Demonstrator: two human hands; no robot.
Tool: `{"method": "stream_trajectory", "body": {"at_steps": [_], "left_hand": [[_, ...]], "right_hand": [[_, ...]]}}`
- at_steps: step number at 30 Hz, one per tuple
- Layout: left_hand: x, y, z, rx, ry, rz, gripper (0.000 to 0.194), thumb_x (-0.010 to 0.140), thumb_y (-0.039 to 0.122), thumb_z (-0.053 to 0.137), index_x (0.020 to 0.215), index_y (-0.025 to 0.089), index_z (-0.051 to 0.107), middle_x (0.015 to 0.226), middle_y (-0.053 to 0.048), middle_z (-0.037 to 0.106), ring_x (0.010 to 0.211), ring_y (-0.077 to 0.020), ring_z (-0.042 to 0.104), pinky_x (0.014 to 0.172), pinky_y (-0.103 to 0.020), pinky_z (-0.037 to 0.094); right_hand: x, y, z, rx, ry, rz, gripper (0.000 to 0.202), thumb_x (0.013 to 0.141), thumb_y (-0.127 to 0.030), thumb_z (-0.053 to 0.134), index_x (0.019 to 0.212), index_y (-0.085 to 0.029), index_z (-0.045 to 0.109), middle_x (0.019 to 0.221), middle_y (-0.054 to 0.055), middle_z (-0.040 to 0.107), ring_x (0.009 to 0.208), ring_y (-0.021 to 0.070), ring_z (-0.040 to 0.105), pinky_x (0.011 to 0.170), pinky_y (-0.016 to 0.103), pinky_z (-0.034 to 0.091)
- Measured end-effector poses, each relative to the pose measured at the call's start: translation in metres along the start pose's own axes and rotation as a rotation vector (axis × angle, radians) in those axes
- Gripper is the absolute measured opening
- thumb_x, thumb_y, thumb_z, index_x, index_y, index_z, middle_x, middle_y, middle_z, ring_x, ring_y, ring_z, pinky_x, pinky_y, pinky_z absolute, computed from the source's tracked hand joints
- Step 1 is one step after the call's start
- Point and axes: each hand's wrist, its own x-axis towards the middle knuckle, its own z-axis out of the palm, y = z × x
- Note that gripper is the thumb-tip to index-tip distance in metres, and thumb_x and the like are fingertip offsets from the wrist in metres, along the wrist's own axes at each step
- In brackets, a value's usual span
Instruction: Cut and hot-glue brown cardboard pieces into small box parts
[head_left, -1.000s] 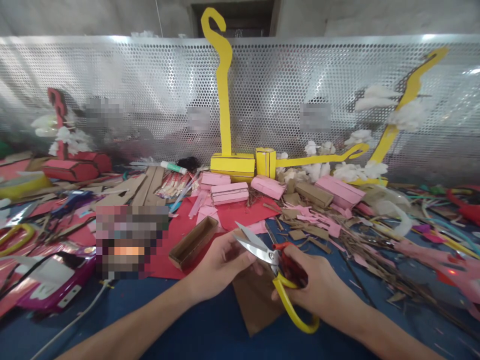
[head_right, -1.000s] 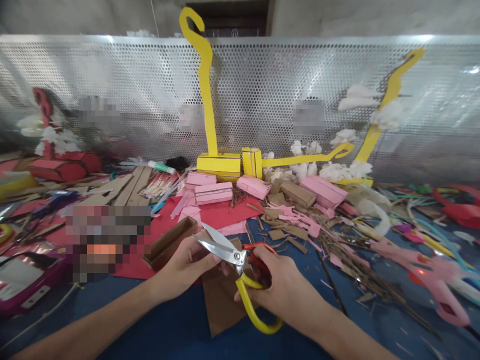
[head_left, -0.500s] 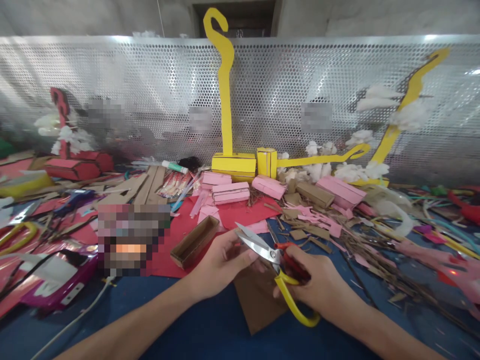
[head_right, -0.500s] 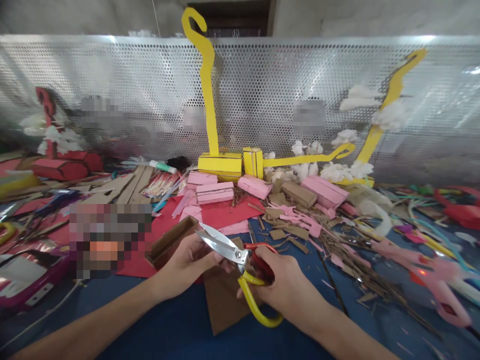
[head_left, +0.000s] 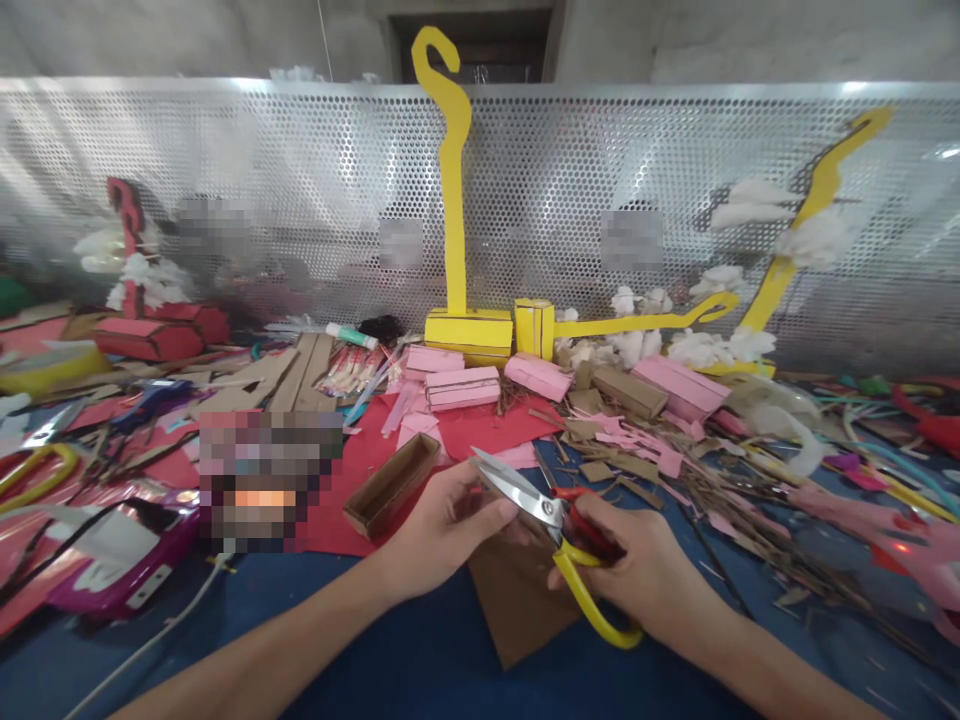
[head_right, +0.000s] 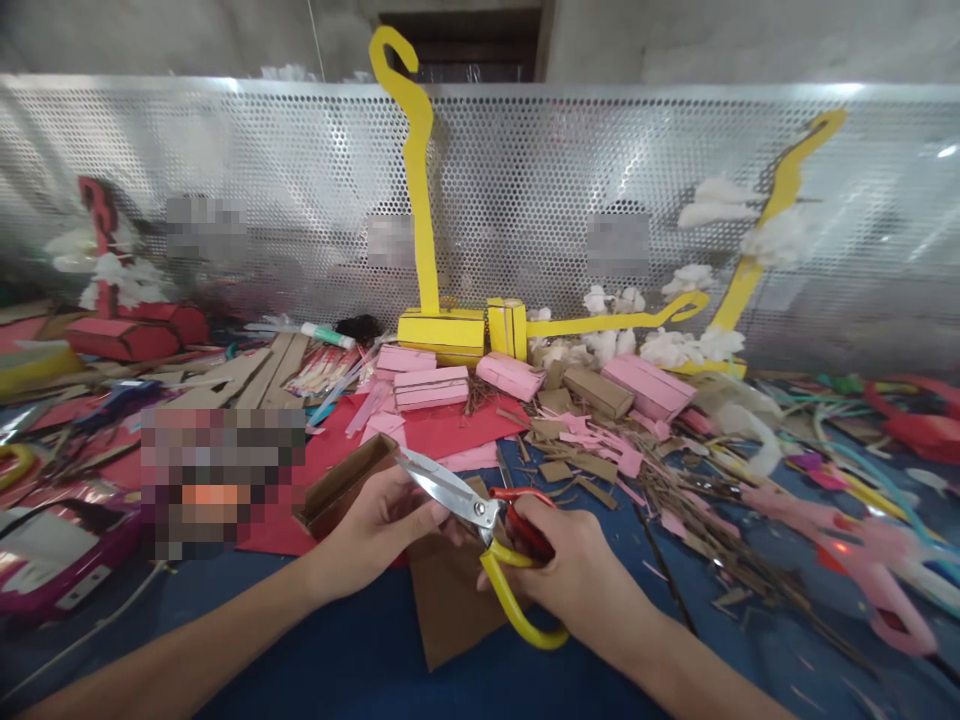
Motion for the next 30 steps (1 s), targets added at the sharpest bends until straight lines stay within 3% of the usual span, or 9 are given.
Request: {"method": "stream_trajectory", "body": {"at_steps": [7,13,17,21,25,30], "left_hand": [[0.0,0.001,0.0,0.011,-0.027,0.027,0.026,0.093,0.037,0.071,0.104,0.014,0.066,0.092,-0.007,0.073,0.08,-0.0152,0.07,0.078,-0.028,0.059],[-0.001,0.001,-0.003,0.096,0.013,0.027,0.027,0.093,0.04,0.07,0.096,0.013,0.064,0.082,-0.006,0.071,0.073,-0.0145,0.068,0.074,-0.026,0.056],[0.001,0.002,-0.005,0.099,0.125,-0.004,0.031,0.09,0.044,0.072,0.093,0.014,0.064,0.081,-0.004,0.069,0.069,-0.0131,0.064,0.069,-0.025,0.053],[0.005,0.002,-0.009,0.133,0.286,0.02,0.035,0.085,0.045,0.077,0.097,0.014,0.067,0.09,-0.005,0.07,0.082,-0.0168,0.064,0.076,-0.027,0.054],[0.006,0.002,-0.012,0.166,0.281,0.021,0.031,0.087,0.042,0.074,0.097,0.013,0.069,0.092,-0.006,0.07,0.086,-0.0179,0.063,0.078,-0.027,0.053],[0.004,0.004,-0.008,0.092,0.255,-0.028,0.033,0.085,0.042,0.076,0.101,0.013,0.069,0.091,-0.006,0.069,0.084,-0.0188,0.066,0.079,-0.03,0.056]], "right_hand": [[0.002,-0.001,-0.002,0.047,0.009,0.039,0.037,0.074,-0.047,0.081,0.071,-0.019,0.056,0.061,-0.007,0.047,0.058,0.0103,0.04,0.051,0.019,0.039],[0.005,0.003,-0.002,0.104,0.06,0.082,0.045,0.071,-0.048,0.081,0.062,-0.019,0.048,0.056,-0.007,0.038,0.054,0.0088,0.035,0.047,0.02,0.033],[0.011,0.014,-0.01,0.102,0.204,0.08,0.041,0.077,-0.05,0.076,0.069,-0.021,0.049,0.061,-0.005,0.046,0.058,0.0117,0.043,0.051,0.023,0.038],[0.015,0.025,-0.021,-0.063,0.255,0.075,0.033,0.084,-0.048,0.071,0.084,-0.021,0.052,0.072,-0.003,0.054,0.066,0.0153,0.05,0.059,0.026,0.042],[0.016,0.03,-0.024,-0.161,0.252,0.046,0.031,0.087,-0.045,0.068,0.098,-0.021,0.051,0.084,0.001,0.062,0.076,0.0192,0.058,0.066,0.028,0.047],[0.017,0.027,-0.023,-0.252,0.214,0.038,0.028,0.085,-0.04,0.068,0.094,-0.023,0.048,0.078,-0.001,0.06,0.069,0.0185,0.056,0.063,0.028,0.044]]}}
